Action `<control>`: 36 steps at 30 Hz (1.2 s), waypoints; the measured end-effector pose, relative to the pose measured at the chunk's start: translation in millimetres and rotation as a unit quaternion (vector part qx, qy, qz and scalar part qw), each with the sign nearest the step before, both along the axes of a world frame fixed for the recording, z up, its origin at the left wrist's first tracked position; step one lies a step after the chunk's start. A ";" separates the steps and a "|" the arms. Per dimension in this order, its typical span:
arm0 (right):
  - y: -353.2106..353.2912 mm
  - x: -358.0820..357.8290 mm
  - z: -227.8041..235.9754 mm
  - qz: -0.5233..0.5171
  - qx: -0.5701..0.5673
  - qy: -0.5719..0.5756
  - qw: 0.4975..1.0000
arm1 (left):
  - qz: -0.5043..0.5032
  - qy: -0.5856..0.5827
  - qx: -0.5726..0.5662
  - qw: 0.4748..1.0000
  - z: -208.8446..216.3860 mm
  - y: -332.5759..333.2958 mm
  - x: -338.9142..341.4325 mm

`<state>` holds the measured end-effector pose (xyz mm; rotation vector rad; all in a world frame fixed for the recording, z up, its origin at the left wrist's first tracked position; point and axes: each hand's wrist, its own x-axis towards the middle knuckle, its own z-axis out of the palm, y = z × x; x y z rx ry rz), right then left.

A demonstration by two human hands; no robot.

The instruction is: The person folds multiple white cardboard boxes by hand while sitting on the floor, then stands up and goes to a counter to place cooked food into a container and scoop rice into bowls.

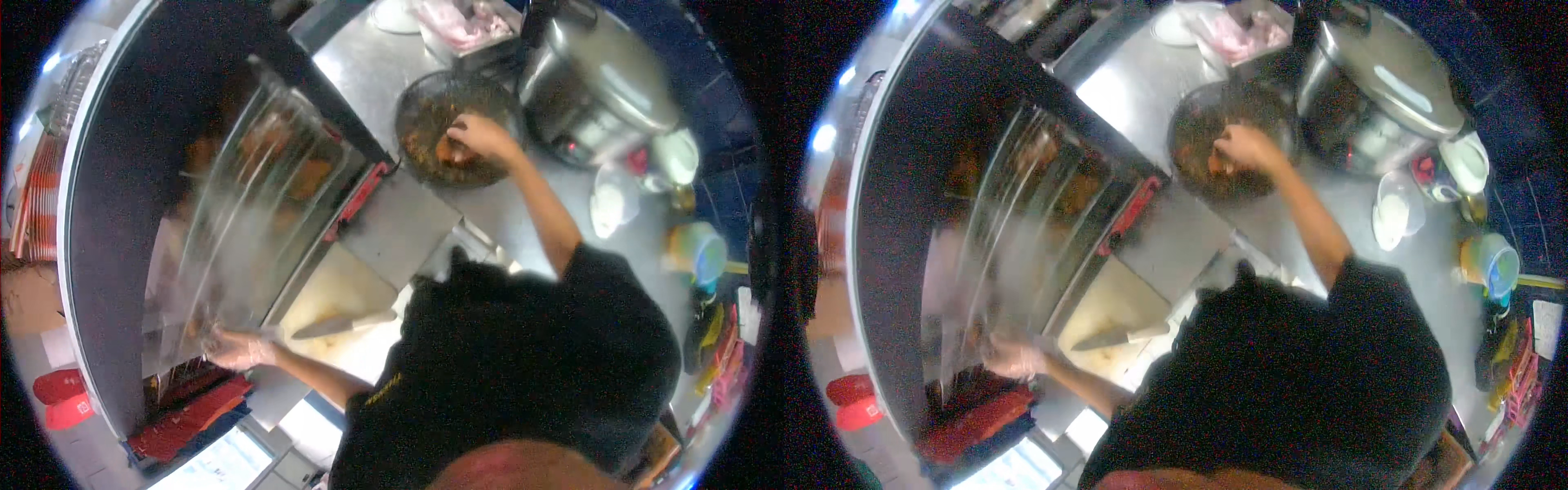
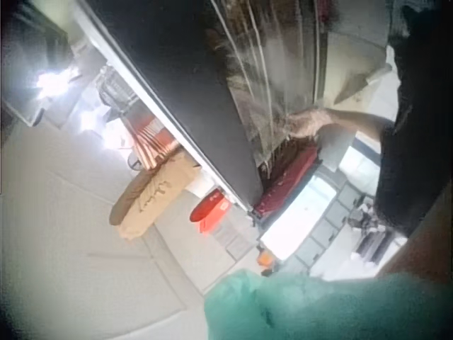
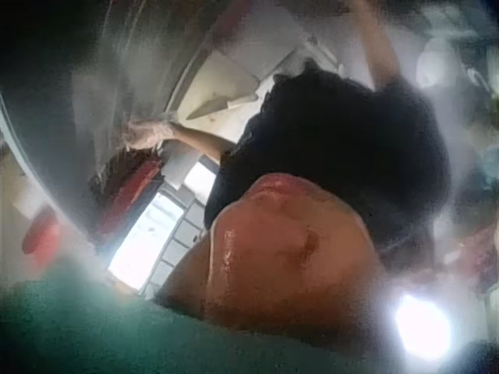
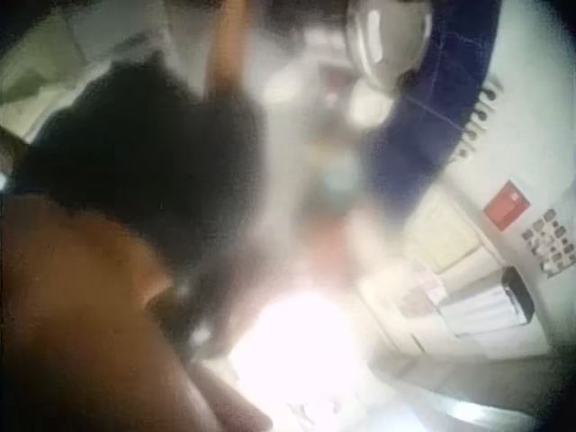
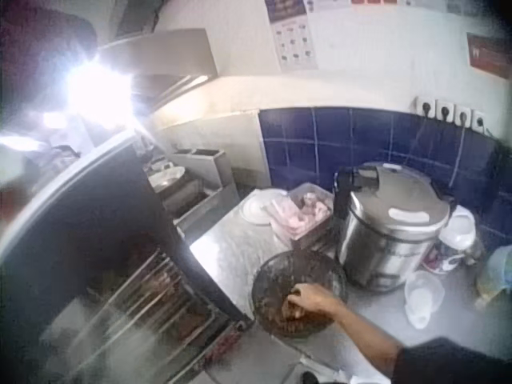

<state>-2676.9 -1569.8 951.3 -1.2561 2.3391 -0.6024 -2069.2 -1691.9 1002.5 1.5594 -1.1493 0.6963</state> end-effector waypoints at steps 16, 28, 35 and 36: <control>25.1 -8.4 5.8 -0.092 -0.037 -0.058 0.993 | -0.062 0.098 -0.003 0.993 23.0 23.5 -25.4; 60.8 -18.8 1.7 -0.167 -0.054 0.085 0.981 | -0.185 0.035 0.059 0.980 30.3 42.5 -157.2; 88.3 -16.6 -51.6 -0.114 -0.004 0.249 0.962 | -0.331 -0.029 -0.006 0.943 55.6 22.3 -244.3; 89.7 -13.0 -51.3 -0.107 -0.007 0.249 0.963 | -0.324 -0.030 -0.008 0.946 57.1 18.9 -248.4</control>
